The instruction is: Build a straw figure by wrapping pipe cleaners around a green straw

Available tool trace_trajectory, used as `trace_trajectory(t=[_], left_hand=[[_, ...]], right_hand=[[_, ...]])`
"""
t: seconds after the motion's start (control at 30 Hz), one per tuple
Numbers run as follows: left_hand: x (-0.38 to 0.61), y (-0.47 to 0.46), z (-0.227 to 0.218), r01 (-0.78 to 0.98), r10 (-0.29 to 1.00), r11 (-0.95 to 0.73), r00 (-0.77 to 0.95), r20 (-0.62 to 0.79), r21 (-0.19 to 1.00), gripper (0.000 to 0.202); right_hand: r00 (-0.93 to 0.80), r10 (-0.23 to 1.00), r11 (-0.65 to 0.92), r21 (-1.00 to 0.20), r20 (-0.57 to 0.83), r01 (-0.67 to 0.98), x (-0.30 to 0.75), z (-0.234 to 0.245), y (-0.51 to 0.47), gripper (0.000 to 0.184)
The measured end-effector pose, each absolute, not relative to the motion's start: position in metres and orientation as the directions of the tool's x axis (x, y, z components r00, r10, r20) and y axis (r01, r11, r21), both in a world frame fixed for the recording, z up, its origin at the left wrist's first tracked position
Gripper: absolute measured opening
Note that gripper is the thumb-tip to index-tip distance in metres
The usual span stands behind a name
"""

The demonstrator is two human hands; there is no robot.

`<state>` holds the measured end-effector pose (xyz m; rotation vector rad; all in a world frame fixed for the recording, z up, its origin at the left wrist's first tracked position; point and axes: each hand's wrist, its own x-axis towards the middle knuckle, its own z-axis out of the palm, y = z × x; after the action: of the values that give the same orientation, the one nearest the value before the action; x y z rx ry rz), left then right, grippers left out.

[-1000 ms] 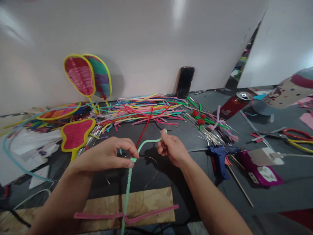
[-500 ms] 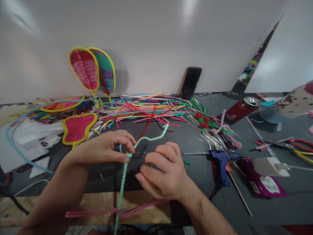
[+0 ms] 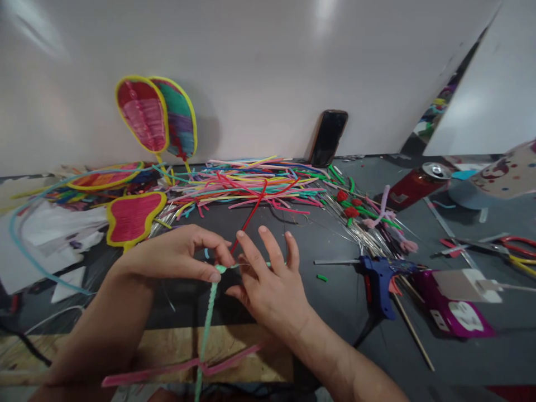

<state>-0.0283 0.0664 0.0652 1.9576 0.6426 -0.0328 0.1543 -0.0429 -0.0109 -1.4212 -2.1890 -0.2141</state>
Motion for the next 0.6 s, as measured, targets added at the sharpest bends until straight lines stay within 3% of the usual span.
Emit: trace_trajectory(t=[0.3,0.6], left_hand=[[-0.025,0.063,0.064,0.475,0.48,-0.379,0.835,-0.27,0.794,0.019],[-0.022,0.06,0.062,0.481,0.487,-0.386,0.831,-0.268,0.787,0.018]], right_hand=[[-0.263,0.832,0.48,-0.394,0.489,0.784,0.149,-0.006,-0.05,0.013],[-0.246,0.763,0.577,-0.458,0.598,0.676,0.158,0.011,-0.052,0.005]])
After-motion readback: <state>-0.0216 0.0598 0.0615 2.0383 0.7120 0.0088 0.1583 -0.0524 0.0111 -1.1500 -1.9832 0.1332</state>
